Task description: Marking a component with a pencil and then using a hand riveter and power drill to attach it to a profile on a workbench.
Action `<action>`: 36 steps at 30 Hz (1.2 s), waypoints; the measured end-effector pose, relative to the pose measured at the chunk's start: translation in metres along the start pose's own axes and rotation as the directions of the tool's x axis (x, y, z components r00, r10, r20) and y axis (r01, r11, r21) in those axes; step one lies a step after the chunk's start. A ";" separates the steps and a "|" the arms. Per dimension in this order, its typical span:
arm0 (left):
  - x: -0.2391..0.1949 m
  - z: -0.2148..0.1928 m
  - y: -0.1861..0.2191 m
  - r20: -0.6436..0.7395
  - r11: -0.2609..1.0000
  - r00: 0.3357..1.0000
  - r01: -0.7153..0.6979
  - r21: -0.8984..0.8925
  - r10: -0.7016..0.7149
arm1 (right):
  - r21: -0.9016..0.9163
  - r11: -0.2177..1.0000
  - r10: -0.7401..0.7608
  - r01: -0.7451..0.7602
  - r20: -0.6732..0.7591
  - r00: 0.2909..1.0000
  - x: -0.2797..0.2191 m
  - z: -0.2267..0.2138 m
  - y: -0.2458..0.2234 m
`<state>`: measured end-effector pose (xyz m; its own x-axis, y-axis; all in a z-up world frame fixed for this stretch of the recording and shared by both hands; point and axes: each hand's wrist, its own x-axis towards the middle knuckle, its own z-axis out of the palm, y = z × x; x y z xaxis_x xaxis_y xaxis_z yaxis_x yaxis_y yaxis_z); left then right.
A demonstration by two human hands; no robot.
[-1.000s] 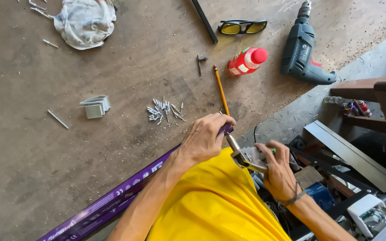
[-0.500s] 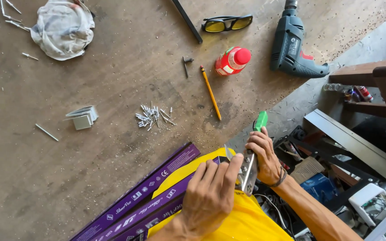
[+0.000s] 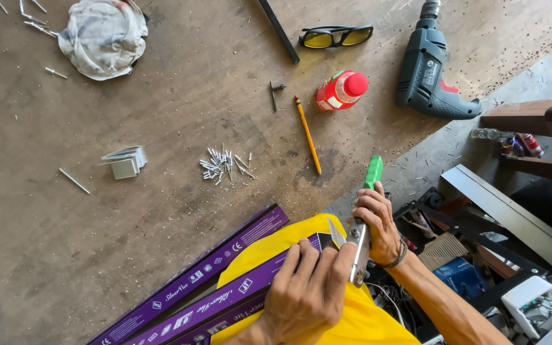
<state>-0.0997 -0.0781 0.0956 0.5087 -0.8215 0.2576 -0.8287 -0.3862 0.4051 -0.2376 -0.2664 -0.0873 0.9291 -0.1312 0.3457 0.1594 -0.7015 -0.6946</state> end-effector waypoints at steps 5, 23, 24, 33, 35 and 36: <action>0.009 0.018 -0.034 0.099 0.956 0.993 0.083 -0.282 -0.057 | 0.039 0.991 0.119 -0.125 0.140 0.983 0.001 -0.005 -0.005; 0.015 0.041 -0.079 0.158 0.881 0.986 0.125 -0.456 -0.058 | -0.180 0.975 0.135 -0.126 0.035 0.990 -0.002 0.006 -0.014; 0.014 0.035 -0.072 0.160 0.880 0.985 0.128 -0.457 -0.060 | -0.179 0.975 0.136 -0.127 0.037 0.990 -0.006 0.005 -0.012; 0.003 -0.010 -0.011 0.008 0.960 1.000 0.002 -0.281 0.001 | 0.028 0.997 0.075 -0.075 -0.006 0.997 -0.009 -0.007 -0.024; 0.000 -0.013 -0.001 -0.009 0.987 1.000 0.012 -0.162 -0.013 | 0.103 0.993 0.051 -0.052 0.009 0.999 -0.004 -0.010 -0.025; 0.000 -0.014 0.002 -0.005 0.987 1.000 0.015 -0.163 -0.016 | 0.106 0.993 0.054 -0.055 0.011 0.998 0.007 -0.013 -0.031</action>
<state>-0.0982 -0.0731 0.1086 0.5230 -0.8130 0.2558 -0.7721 -0.3248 0.5462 -0.2408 -0.2541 -0.0552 0.9401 -0.1610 0.3005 0.1425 -0.6151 -0.7754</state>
